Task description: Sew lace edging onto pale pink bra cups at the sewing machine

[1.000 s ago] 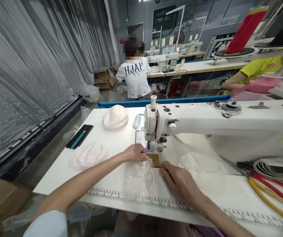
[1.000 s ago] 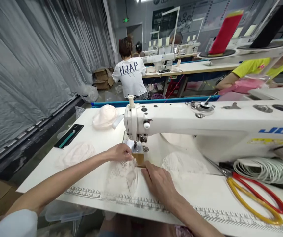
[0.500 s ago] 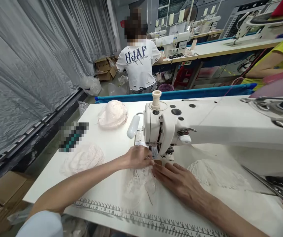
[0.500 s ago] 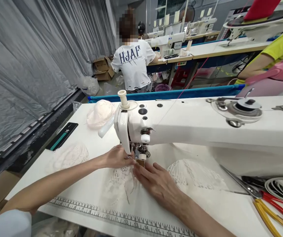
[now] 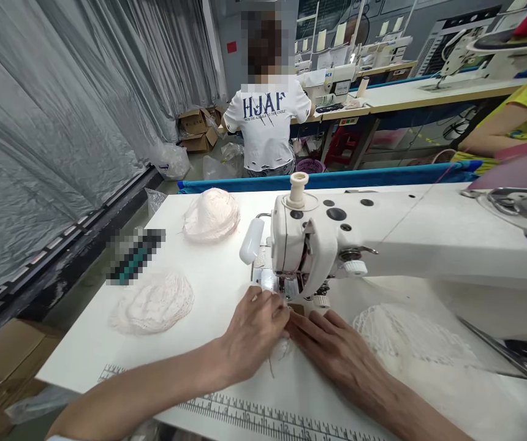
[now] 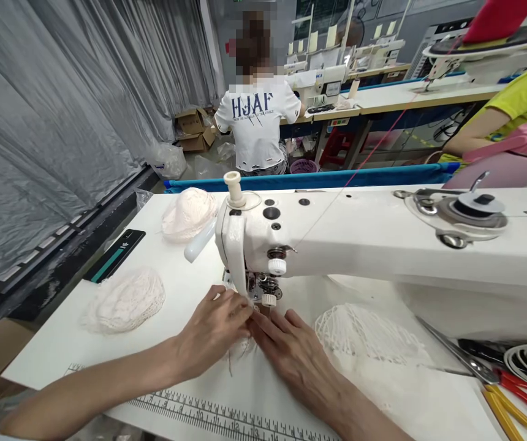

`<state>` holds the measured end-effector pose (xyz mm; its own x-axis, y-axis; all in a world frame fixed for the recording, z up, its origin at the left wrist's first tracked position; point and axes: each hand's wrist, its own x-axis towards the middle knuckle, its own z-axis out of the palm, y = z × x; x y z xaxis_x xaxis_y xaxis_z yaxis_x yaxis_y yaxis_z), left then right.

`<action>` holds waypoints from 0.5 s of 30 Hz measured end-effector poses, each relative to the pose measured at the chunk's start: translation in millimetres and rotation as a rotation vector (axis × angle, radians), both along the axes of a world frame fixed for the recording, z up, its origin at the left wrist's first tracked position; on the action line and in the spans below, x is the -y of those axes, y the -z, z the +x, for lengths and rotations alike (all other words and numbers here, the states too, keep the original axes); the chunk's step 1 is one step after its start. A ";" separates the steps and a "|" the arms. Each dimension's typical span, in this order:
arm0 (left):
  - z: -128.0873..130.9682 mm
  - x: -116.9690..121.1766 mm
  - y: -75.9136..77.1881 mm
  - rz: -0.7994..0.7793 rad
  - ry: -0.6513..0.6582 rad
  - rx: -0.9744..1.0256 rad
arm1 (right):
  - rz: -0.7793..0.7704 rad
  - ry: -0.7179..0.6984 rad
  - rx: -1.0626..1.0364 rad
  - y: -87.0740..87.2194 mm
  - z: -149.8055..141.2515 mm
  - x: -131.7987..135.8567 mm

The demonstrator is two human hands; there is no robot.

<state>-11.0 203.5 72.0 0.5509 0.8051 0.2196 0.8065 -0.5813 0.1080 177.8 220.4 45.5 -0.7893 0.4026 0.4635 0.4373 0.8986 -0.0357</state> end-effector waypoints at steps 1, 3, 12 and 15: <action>0.3 2.8 -0.1 -0.015 0.003 -0.024 | 0.003 -0.004 -0.003 -0.7 -0.6 0.3; -2.1 2.5 -0.4 -0.035 -0.005 -0.072 | 0.020 -0.004 0.001 -1.2 -1.3 1.0; -25.0 -34.5 -7.7 -0.143 0.143 -0.072 | -0.037 0.018 -0.030 4.3 -3.5 -0.1; -30.9 -50.4 -11.8 -0.228 0.220 -0.068 | -0.068 0.030 -0.036 6.4 -4.4 -2.3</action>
<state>-42.0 254.0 83.7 0.7245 0.6892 0.0036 0.6740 -0.7095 0.2057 173.4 222.7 39.1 -0.7601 0.4572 0.4618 0.4611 0.8802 -0.1124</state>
